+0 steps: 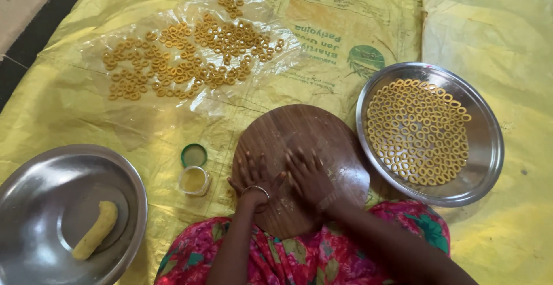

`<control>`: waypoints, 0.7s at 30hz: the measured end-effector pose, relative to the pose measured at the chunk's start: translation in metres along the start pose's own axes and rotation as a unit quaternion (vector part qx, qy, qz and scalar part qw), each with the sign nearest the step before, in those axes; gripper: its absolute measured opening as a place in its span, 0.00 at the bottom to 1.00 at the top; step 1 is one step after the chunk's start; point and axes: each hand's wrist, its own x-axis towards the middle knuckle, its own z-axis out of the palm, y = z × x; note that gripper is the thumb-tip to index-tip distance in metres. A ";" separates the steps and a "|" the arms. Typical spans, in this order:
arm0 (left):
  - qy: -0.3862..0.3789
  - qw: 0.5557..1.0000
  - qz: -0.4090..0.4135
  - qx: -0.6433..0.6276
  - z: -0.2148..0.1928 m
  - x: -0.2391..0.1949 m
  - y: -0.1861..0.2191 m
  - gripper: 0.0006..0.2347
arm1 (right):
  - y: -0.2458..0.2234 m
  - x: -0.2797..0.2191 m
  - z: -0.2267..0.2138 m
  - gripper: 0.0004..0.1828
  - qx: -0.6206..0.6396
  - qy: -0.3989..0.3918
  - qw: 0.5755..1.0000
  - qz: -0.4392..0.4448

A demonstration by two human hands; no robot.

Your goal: The person rolls small pieces of dough into thin ropes on a wooden board, then joins the ends to form rings and places them on a metal tray. The person repeats this process with multiple pieces of dough.

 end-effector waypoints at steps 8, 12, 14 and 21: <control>0.040 0.999 -0.004 0.000 0.008 0.006 -0.002 0.44 | 0.014 0.122 0.036 0.38 -0.018 0.027 0.994 0.104; 0.039 0.999 -0.004 0.005 0.011 0.014 -0.005 0.43 | -0.020 0.041 0.036 0.42 -0.089 -0.023 0.993 0.073; 0.030 0.999 -0.014 0.011 0.010 0.015 -0.005 0.43 | -0.034 -0.014 0.028 0.38 -0.015 -0.038 0.999 0.003; 0.032 0.999 -0.018 0.005 0.013 0.013 -0.003 0.44 | 0.021 -0.029 0.032 0.23 0.319 -0.063 0.943 0.075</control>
